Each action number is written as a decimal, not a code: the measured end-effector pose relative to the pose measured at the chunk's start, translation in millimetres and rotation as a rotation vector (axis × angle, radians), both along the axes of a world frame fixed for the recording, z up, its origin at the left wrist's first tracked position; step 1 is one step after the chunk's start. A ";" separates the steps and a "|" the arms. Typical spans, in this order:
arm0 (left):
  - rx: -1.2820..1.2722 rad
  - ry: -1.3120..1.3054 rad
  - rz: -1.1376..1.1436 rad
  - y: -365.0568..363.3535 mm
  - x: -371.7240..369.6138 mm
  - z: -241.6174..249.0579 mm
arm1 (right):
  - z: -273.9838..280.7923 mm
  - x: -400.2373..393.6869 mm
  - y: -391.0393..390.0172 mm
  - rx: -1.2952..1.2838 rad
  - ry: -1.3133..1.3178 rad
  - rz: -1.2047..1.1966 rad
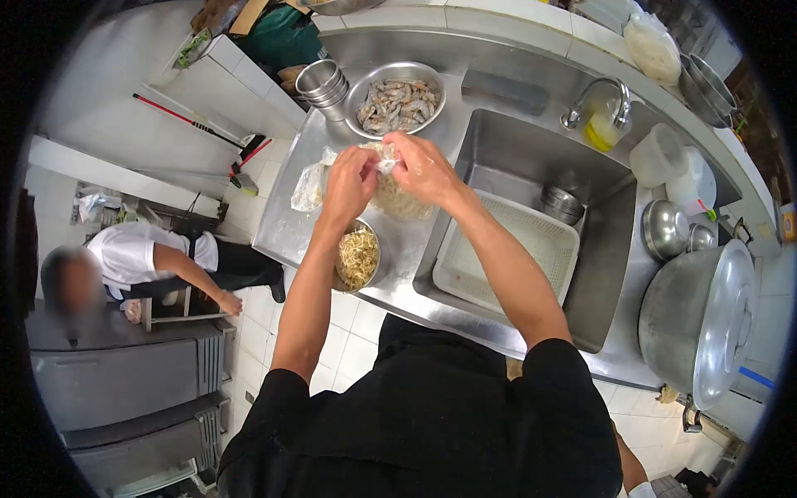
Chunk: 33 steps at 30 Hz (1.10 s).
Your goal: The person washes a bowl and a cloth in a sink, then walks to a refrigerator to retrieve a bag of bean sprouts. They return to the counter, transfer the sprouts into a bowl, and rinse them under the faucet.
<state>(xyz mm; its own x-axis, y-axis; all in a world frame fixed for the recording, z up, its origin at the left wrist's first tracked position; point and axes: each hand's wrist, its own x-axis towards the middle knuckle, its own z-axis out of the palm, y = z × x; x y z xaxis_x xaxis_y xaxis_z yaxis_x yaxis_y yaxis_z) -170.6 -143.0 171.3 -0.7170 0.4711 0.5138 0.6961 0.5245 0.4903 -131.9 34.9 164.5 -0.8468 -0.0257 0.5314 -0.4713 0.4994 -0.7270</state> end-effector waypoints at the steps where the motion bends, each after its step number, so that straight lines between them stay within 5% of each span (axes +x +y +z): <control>1: 0.049 0.008 0.052 -5.0 -4.1 2.1 | 7.2 1.0 5.5 -0.018 -0.023 -0.041; 8: 0.372 -0.410 0.156 -16.9 -4.0 4.2 | 16.4 1.9 12.9 -0.175 -0.195 -0.027; 14: 0.617 -0.493 0.183 -18.9 3.0 18.2 | 34.9 3.8 10.8 0.252 0.006 0.090; 18: 1.095 -0.739 0.078 -12.3 16.6 10.8 | 43.0 10.6 3.6 0.201 0.057 0.014; 21: 1.127 -0.763 0.025 -8.1 17.9 14.4 | 49.9 10.6 -3.1 0.194 -0.106 0.044; 24: 1.023 -0.723 0.057 -15.2 16.4 16.8 | 54.8 3.5 -4.9 0.220 -0.173 0.086; 30: 0.083 -0.543 0.113 -32.8 33.1 38.2 | 50.4 -3.8 -2.7 0.316 0.256 0.054; 33: 0.056 -0.447 0.102 -50.3 14.6 43.4 | 51.0 -2.6 0.1 0.362 0.271 0.038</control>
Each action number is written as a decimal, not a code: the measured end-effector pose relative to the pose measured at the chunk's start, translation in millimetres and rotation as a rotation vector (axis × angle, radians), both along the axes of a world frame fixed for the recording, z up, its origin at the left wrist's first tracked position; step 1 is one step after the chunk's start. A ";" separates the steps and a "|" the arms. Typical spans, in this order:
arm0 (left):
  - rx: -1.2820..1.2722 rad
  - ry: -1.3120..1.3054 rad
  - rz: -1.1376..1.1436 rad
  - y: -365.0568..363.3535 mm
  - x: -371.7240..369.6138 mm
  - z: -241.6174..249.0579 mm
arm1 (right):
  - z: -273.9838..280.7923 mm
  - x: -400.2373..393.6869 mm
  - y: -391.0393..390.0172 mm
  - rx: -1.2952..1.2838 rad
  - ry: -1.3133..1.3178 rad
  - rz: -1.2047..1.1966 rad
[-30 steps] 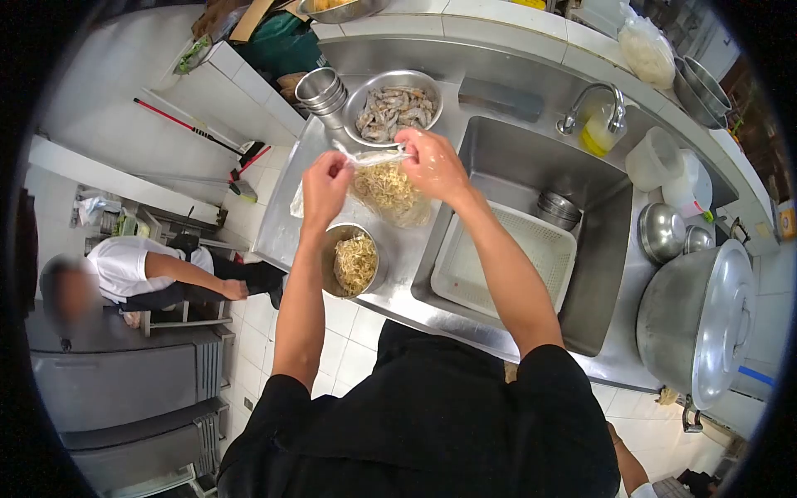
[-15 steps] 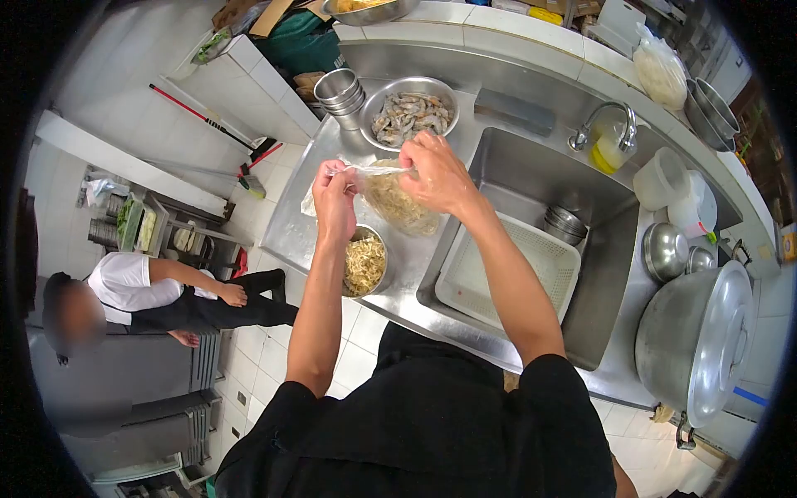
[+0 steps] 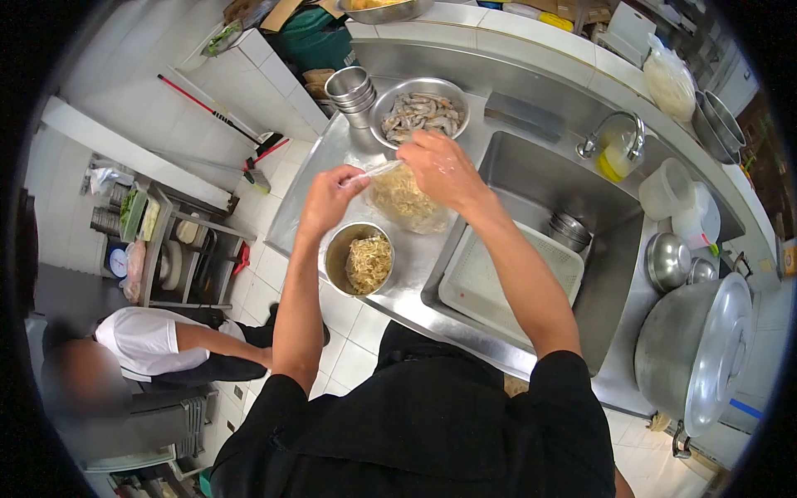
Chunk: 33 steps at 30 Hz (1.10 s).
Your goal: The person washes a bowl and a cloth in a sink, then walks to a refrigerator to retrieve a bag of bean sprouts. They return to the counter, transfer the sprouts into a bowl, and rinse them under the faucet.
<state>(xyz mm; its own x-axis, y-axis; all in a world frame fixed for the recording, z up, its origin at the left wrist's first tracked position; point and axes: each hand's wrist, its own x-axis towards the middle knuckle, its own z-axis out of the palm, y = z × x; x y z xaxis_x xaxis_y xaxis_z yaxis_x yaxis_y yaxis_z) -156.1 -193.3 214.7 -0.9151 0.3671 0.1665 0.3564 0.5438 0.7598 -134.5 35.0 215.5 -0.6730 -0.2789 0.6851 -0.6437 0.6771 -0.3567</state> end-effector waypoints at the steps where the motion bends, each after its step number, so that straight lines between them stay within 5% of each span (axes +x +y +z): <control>1: 0.141 -0.066 -0.044 -3.9 -6.2 3.6 | 3.5 2.4 3.7 0.027 0.000 -0.003; 6: 0.249 -0.344 -0.025 -0.2 -12.6 23.2 | 13.4 4.7 9.2 0.015 0.090 -0.023; 10: 0.470 -0.381 0.043 5.6 -29.6 -2.0 | 10.2 1.9 4.2 0.047 0.202 0.350; 16: 0.538 -0.243 0.117 23.9 -19.6 -13.0 | 19.7 9.4 -22.1 -0.358 -0.672 0.470; 18: 0.556 -0.173 0.104 16.7 -16.4 -8.7 | 18.3 2.1 -24.6 -0.352 -0.779 0.449; 23: 0.540 -0.175 -0.047 -8.2 2.4 17.4 | 35.1 -15.2 -23.3 -0.121 -0.511 0.328; 26: -0.050 0.127 -0.045 -27.4 4.4 11.8 | 37.2 -16.3 -25.1 -0.001 -0.273 0.247; 33: -0.531 0.182 -0.010 -23.1 8.8 39.9 | 44.4 0.8 -36.8 0.304 0.028 0.247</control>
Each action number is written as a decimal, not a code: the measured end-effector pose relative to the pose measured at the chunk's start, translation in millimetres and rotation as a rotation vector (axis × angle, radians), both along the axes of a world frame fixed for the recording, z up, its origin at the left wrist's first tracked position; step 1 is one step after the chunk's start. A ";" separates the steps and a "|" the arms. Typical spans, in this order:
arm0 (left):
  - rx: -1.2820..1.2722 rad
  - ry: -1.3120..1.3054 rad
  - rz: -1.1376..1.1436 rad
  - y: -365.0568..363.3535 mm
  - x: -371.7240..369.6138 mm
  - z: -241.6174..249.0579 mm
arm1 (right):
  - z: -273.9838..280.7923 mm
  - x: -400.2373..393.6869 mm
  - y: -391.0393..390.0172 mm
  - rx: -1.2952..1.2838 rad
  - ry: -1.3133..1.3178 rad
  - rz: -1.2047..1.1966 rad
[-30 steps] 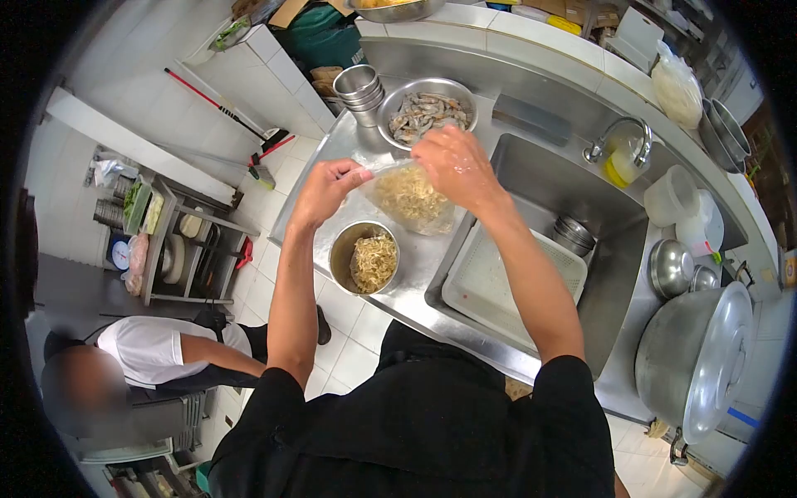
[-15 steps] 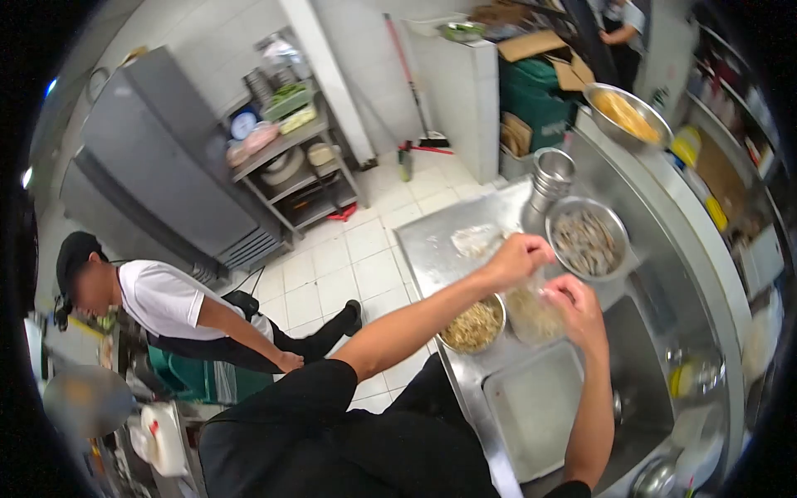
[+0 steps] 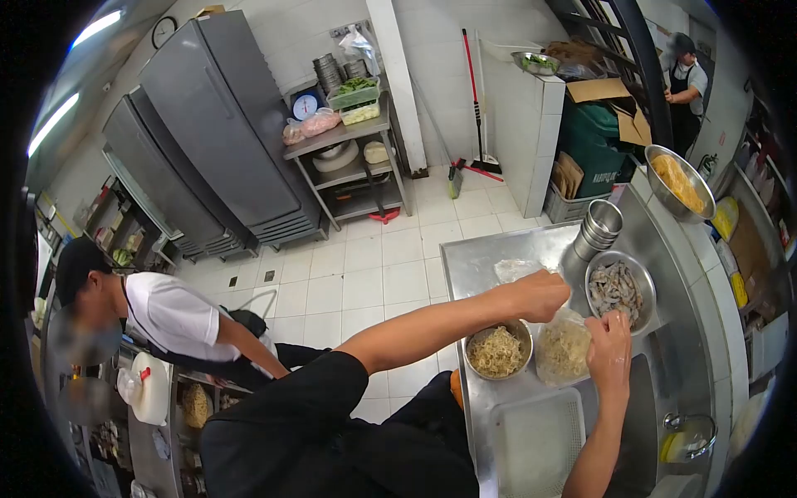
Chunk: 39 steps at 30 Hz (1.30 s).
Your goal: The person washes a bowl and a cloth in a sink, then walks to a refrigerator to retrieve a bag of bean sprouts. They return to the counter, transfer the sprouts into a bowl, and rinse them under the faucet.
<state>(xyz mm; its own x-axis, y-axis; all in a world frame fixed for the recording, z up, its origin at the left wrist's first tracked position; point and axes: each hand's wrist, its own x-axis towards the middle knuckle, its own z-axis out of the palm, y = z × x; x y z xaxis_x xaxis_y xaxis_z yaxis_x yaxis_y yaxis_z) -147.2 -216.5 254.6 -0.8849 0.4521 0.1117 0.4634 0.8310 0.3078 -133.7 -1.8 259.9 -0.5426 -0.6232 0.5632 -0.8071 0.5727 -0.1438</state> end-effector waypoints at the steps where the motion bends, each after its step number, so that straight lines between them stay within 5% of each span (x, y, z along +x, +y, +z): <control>1: 0.071 0.036 0.025 -0.7 -4.7 -5.1 | 1.3 2.8 -0.7 0.026 0.006 -0.014; 3: 0.214 0.104 0.071 0.5 -18.6 -18.0 | 7.1 8.1 -1.3 0.029 0.068 0.009; 6: 1.031 -0.407 0.221 2.6 -27.3 -25.5 | -0.2 15.3 -5.5 -0.059 0.113 0.175; 10: 1.640 -0.736 0.283 22.2 -25.4 -47.2 | -24.5 32.8 -21.0 -0.175 -0.088 0.348; 12: 1.869 -0.751 0.119 28.6 -31.9 -76.0 | -33.5 28.0 -15.0 -0.256 -0.213 0.256; 15: 2.032 -0.847 0.264 29.5 -22.5 -71.7 | -32.5 13.5 9.4 -0.044 -0.472 -0.130; 17: 1.880 -0.823 0.201 31.4 -13.0 -67.0 | -60.3 0.2 30.9 0.026 -0.257 -0.286; 19: 1.674 -0.724 0.286 43.3 -1.7 -49.1 | -6.5 13.7 22.0 0.112 -0.443 -0.517; 21: 1.616 -0.708 0.249 46.0 -3.0 -44.0 | -16.0 -2.4 26.5 -0.087 -0.176 -0.377; 25: 1.554 -0.674 0.248 58.5 -6.4 -27.5 | 29.2 -17.4 -7.9 0.287 -0.630 -0.349; 30: 1.516 -0.648 0.226 57.3 -11.7 -37.4 | -55.1 -53.2 -30.2 0.534 -0.830 -0.361; 33: 1.614 -0.677 0.201 52.9 -20.1 -47.7 | -90.1 -20.2 -38.8 0.292 -0.258 -0.668; 39: 1.743 -0.680 0.066 53.8 -52.7 -26.3 | -71.5 -69.9 -18.6 0.250 -0.377 -0.540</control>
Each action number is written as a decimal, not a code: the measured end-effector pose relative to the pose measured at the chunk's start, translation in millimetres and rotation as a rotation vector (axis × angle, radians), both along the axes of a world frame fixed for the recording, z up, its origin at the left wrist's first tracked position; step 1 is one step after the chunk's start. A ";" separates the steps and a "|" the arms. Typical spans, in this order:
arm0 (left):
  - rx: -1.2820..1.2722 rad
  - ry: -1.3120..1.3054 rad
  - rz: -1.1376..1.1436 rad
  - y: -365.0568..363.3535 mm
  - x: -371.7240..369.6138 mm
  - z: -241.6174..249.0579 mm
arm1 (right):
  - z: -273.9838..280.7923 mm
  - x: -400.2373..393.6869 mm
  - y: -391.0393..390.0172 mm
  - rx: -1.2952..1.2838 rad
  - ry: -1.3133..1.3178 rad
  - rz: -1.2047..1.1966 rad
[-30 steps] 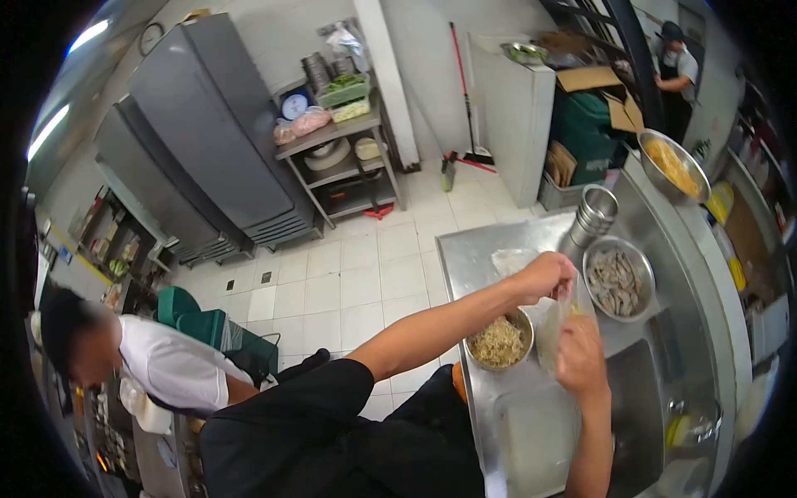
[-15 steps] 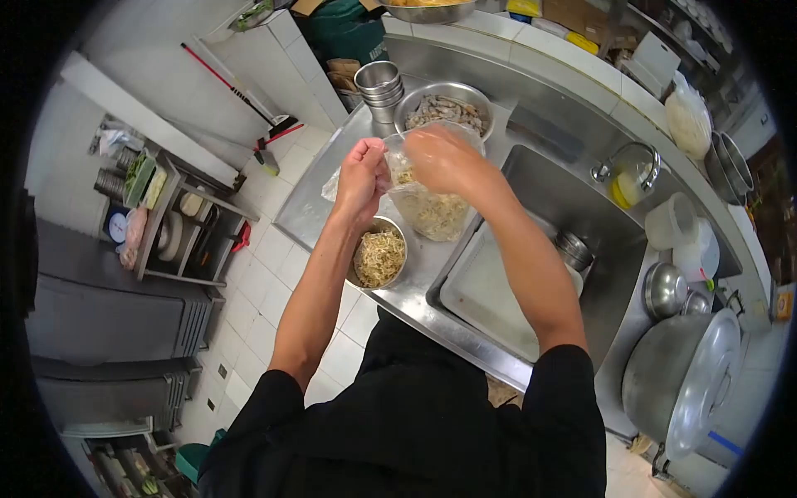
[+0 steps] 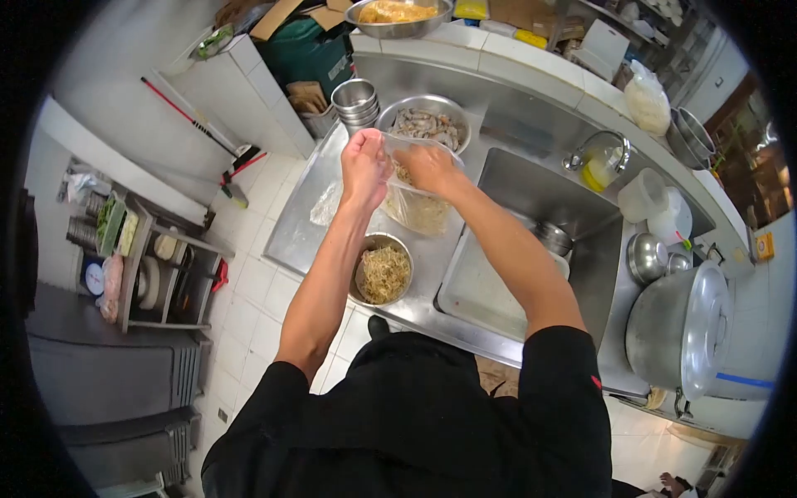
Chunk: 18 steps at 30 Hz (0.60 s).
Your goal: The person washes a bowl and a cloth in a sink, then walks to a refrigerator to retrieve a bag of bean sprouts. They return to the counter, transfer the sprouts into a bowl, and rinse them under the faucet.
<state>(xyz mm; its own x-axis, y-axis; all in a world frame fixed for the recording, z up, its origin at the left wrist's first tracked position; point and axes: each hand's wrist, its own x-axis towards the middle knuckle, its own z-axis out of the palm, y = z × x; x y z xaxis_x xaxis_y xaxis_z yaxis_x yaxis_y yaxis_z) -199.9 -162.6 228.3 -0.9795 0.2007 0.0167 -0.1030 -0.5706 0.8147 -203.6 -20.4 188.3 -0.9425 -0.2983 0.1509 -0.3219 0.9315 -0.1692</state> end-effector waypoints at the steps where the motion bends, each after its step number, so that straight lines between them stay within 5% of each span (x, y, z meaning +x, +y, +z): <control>1: 0.001 0.019 -0.008 -0.4 -7.6 5.8 | 9.4 -8.9 1.0 0.013 0.000 -0.029; 15: -0.122 -0.087 -0.107 -68.3 -66.8 -18.2 | 9.6 -102.2 -96.7 0.125 -0.575 -0.281; 18: -0.191 -0.091 -0.092 -70.8 -70.0 -23.9 | -70.8 -105.6 -94.9 -0.008 0.001 -0.359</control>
<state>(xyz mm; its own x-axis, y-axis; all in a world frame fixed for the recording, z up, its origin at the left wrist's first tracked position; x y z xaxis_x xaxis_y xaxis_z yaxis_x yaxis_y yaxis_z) -270.0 -233.4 204.4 -0.9527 0.2801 -0.1179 -0.2256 -0.3916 0.8921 -309.3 -115.3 117.5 -0.9869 0.0529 0.1526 0.0254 0.9839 -0.1768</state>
